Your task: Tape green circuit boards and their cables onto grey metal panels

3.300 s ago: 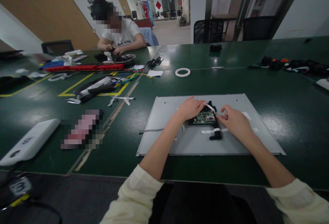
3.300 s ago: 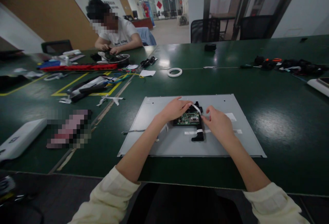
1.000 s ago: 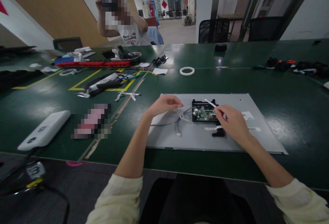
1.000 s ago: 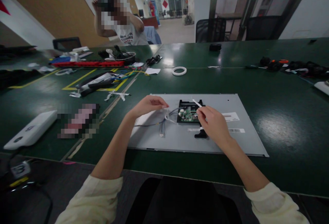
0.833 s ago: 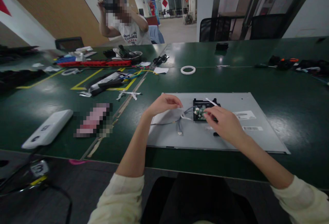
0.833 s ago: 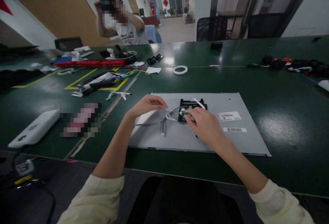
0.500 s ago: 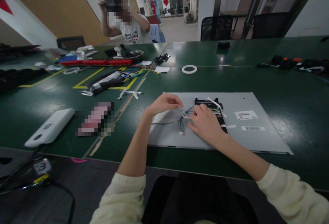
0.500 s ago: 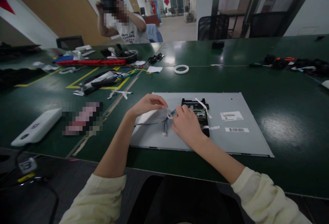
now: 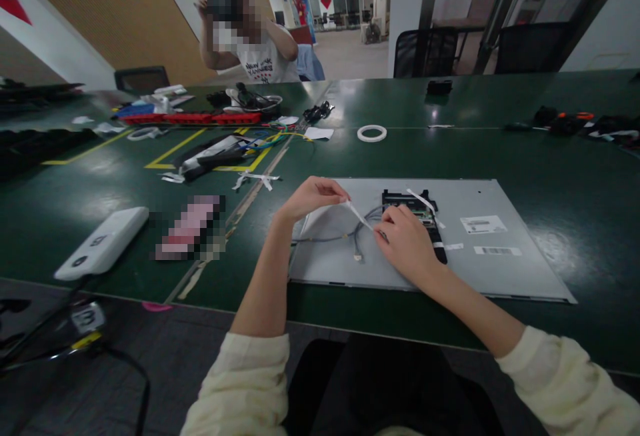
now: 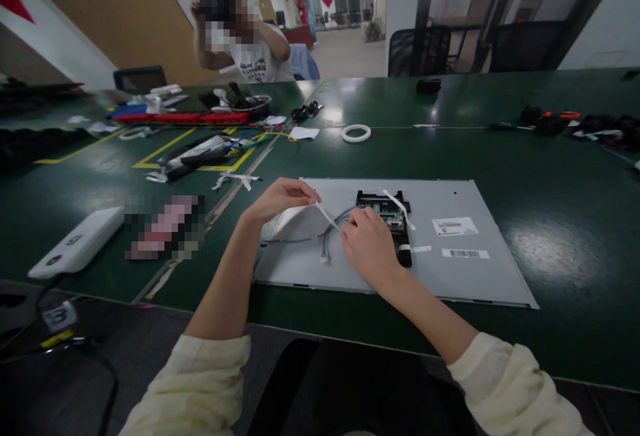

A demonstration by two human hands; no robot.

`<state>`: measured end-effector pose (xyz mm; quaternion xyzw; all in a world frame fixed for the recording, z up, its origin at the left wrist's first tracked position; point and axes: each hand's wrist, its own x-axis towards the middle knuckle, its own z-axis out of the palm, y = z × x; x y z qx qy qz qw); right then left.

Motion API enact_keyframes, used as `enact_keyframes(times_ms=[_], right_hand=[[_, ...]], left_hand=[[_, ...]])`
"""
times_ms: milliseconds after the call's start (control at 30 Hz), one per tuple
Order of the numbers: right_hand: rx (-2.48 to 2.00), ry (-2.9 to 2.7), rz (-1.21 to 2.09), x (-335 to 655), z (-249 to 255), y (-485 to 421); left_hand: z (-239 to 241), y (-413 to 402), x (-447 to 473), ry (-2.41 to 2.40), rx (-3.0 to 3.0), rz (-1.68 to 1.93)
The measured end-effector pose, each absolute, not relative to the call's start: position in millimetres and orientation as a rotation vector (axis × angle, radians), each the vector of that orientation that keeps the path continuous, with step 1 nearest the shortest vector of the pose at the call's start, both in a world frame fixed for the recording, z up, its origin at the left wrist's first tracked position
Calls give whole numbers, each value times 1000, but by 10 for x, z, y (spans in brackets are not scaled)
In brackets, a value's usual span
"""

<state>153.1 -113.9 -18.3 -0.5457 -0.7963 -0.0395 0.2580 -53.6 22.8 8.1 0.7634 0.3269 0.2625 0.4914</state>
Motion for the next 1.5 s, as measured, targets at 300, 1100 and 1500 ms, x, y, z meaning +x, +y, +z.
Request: enact_keyframes(times_ms=[300,1100,1500], right_hand=[[-1425,-1895,186,1539,-170,-1134],[-1462,-2040,-24,1813,-139,-1070],[-1473,-2008,-23,1815,-163,-1071]], left_hand=[[74,196,-509,870,1715,782],[211,-82,-119,562,2444,564],[172,-107,-74,638,2436,551]])
